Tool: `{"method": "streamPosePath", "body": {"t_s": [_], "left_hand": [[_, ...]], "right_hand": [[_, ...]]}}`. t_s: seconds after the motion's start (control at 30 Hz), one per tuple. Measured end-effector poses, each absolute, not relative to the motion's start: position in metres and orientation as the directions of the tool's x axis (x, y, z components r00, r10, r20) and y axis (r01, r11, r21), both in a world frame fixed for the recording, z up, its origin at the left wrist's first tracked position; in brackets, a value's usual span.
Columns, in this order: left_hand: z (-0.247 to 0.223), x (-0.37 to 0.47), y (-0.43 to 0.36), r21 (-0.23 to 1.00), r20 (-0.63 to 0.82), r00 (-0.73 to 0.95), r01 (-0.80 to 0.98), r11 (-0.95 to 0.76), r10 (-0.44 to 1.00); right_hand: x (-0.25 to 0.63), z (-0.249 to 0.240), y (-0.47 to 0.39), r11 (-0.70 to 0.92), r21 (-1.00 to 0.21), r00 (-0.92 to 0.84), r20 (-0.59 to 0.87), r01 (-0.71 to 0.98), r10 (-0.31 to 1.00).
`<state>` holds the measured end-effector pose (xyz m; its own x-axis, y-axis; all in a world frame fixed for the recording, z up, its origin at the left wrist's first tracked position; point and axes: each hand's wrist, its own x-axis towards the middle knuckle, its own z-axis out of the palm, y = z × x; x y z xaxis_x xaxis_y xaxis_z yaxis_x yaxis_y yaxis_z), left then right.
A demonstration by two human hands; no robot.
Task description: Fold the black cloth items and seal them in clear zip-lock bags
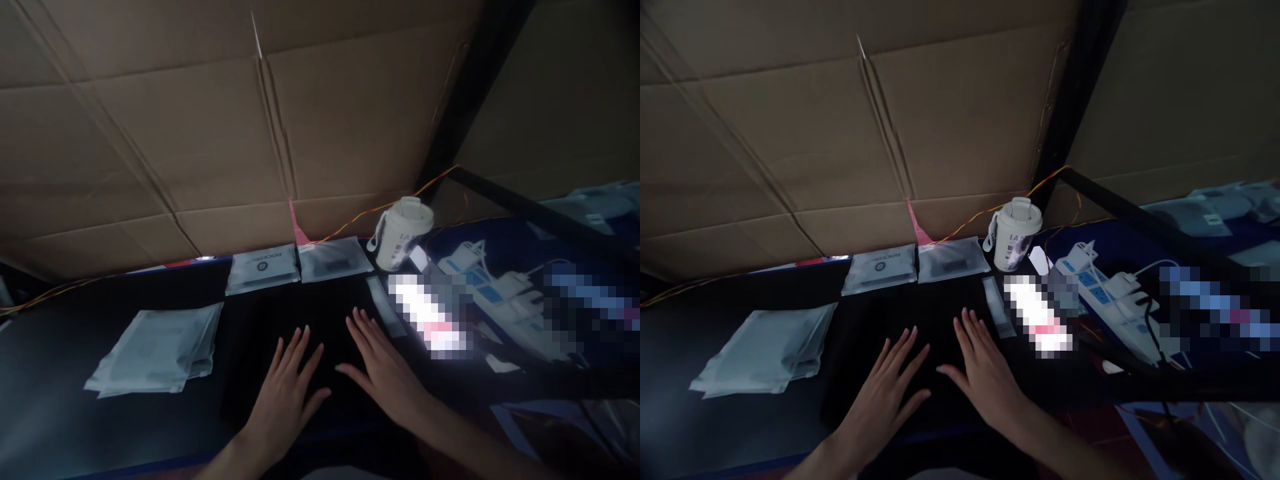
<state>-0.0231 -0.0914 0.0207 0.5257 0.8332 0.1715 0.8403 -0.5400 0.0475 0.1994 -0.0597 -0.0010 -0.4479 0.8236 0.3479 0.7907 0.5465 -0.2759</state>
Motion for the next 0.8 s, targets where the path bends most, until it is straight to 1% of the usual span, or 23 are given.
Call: {"method": "streamPosePath", "body": {"t_s": [0.17, 0.3, 0.43, 0.63, 0.8], "left_hand": [[0.015, -0.024, -0.107, 0.008, 0.116, 0.556, 0.828, -0.56, 0.823], [0.011, -0.029, -0.109, 0.019, 0.102, 0.556, 0.828, -0.56, 0.825], [0.013, -0.032, -0.111, 0.02, 0.094, 0.566, 0.821, -0.57, 0.819], [0.012, -0.033, -0.112, 0.013, 0.093, 0.574, 0.816, -0.578, 0.813], [0.014, -0.035, -0.113, 0.051, 0.098, 0.575, 0.812, -0.581, 0.812]], "right_hand": [[0.195, -0.011, -0.089, 0.535, -0.272, -0.45, 0.319, 0.8, 0.834], [0.201, -0.02, -0.09, 0.548, -0.252, -0.478, 0.29, 0.797, 0.829], [0.207, -0.019, -0.089, 0.558, -0.228, -0.504, 0.258, 0.798, 0.825], [0.207, -0.018, -0.089, 0.555, -0.219, -0.498, 0.266, 0.803, 0.826], [0.208, -0.019, -0.091, 0.565, -0.223, -0.507, 0.27, 0.794, 0.819]]}}
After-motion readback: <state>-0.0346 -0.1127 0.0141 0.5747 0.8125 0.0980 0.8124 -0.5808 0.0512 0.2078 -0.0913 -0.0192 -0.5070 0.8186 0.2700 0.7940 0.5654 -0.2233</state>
